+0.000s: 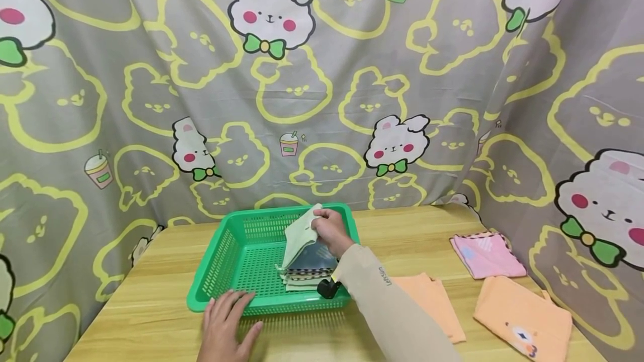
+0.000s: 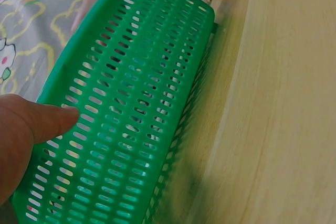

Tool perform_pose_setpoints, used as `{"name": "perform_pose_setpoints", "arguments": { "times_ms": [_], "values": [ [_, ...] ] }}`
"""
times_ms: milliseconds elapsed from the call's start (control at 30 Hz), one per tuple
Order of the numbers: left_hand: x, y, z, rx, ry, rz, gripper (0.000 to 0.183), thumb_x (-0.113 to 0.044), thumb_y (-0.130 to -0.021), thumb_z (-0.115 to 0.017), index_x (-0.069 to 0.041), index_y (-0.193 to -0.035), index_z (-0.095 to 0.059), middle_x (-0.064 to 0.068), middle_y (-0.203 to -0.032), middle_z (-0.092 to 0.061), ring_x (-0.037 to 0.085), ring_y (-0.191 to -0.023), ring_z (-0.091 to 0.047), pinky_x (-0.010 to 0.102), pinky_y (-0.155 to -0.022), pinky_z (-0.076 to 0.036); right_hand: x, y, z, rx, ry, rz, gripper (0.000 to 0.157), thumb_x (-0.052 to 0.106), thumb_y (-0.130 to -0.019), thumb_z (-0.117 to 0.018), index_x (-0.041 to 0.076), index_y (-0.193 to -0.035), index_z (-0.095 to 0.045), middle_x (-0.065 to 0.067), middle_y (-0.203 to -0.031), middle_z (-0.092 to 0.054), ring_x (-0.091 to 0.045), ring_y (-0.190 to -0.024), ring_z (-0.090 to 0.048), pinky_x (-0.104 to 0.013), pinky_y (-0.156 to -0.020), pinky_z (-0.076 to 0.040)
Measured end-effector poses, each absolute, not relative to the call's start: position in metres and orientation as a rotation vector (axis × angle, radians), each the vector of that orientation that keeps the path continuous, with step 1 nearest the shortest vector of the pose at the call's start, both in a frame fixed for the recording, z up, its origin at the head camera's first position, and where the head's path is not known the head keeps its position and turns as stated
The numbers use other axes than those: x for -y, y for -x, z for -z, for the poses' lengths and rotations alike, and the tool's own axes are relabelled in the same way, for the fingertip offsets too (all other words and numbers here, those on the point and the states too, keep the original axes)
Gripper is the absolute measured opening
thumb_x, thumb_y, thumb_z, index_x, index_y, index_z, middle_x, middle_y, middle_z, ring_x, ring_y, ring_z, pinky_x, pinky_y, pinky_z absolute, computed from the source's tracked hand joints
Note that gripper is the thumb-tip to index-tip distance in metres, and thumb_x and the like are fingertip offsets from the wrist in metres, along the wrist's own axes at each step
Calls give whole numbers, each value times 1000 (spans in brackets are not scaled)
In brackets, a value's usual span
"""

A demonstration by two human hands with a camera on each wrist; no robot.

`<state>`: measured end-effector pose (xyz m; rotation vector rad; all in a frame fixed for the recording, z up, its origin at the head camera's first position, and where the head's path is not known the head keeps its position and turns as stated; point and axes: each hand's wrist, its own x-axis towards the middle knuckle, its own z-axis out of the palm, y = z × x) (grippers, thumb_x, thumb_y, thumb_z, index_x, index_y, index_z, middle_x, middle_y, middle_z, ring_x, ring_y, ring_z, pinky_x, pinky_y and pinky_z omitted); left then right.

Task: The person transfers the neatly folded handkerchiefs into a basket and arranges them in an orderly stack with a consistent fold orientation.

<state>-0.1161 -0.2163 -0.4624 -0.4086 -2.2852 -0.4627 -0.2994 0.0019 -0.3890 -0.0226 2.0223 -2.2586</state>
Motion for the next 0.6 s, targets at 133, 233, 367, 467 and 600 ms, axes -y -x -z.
{"name": "perform_pose_setpoints", "arguments": {
  "times_ms": [133, 233, 367, 467, 600],
  "values": [
    [216, 116, 462, 2289, 406, 459, 55, -20, -65, -84, -8, -116, -66, 13, -113, -61, 35, -111, -49, 60, -94, -26, -5, 300, 389, -2067, 16, 2251, 42, -3, -82, -55, -3, -124, -58, -16, -111, -56, -18, -74, -56, -28, -55, -47],
    [217, 116, 462, 2293, 407, 459, 55, -20, -65, -84, -8, -116, -65, 13, -114, -61, 35, -111, -49, 59, -95, -26, -7, 300, 390, -2110, 6, 2237, 40, -2, -82, -55, -2, -122, -59, -15, -108, -56, -17, -68, -53, -28, -52, -43],
    [217, 116, 462, 2290, 406, 462, 57, -19, -64, -85, -9, -117, -65, 13, -114, -60, 35, -111, -49, 58, -97, -25, -9, 300, 390, -2172, 5, 2194, 38, -1, -83, -55, 0, -121, -59, -13, -106, -57, -15, -62, -50, -31, -52, -43],
    [217, 115, 462, 2282, 410, 463, 57, -18, -64, -85, -9, -117, -65, 13, -113, -60, 35, -111, -49, 57, -98, -25, -11, 300, 391, -2197, 10, 2152, 39, -1, -84, -54, -1, -122, -58, -14, -107, -57, -15, -60, -49, -32, -54, -44],
    [217, 115, 463, 2281, 411, 464, 58, -19, -64, -85, -8, -117, -65, 13, -114, -60, 35, -111, -49, 54, -103, -22, -14, 299, 391, -2236, 26, 2072, 42, -3, -83, -52, -1, -125, -56, -14, -114, -56, -14, -54, -42, -33, -52, -40]
  ]
}}
